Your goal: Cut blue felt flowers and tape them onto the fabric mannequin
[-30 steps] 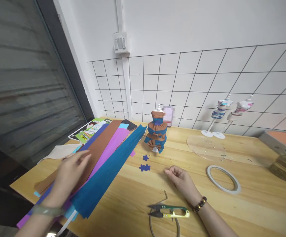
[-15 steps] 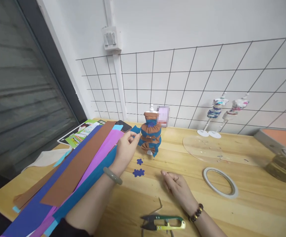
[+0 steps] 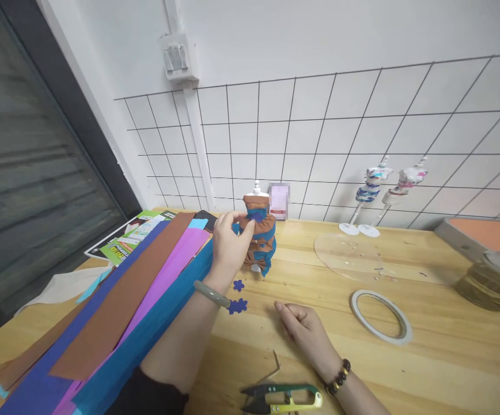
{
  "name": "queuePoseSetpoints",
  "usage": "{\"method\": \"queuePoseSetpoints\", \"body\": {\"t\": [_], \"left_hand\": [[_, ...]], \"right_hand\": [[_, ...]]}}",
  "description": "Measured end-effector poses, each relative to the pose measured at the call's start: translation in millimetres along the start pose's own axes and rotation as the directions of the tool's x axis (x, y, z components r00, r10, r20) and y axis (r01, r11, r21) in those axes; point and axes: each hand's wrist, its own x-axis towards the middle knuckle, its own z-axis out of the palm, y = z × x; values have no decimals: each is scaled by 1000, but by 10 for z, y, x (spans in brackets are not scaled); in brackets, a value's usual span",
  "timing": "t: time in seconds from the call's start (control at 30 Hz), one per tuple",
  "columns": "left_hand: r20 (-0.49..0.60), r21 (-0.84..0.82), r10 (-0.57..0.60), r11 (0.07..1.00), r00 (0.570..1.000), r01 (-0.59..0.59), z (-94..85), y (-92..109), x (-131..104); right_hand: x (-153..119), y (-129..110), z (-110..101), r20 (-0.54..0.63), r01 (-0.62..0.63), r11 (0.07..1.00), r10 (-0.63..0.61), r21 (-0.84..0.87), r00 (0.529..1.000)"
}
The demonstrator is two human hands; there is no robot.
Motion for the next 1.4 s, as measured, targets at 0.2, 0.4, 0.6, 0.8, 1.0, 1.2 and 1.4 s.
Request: {"method": "queuePoseSetpoints", "body": {"t": [0.2,0.4,0.6,0.8,1.0,1.2,1.4], "left_hand": [[37,-117,-43,992,998,47,54,-91,81],[87,-284,-18,958,996,42,22,-78,310],[152,-148,103,986,983,-81,-19,195,584],[140,4,200,979,970,-203,85,317,747],[128,39,149,987,981,-155,90,330,802],[126,-58,115,992,985,-108,59,370,777],[165,-97,84,993,983,-69,54,374,770]], "right_hand": [[4,16,6,-7,3,1000,-3,-10,1000],[17,43,15,-13,11,1000,-11,-22,1000],[17,56,18,-8,18,999,-19,-32,1000],[19,82,17,-3,18,999,-18,-40,1000],[18,69,17,1,28,999,-28,-44,1000],[3,70,8,-3,43,998,-44,-43,999],[-2,72,11,-4,46,998,-46,-34,999]]}}
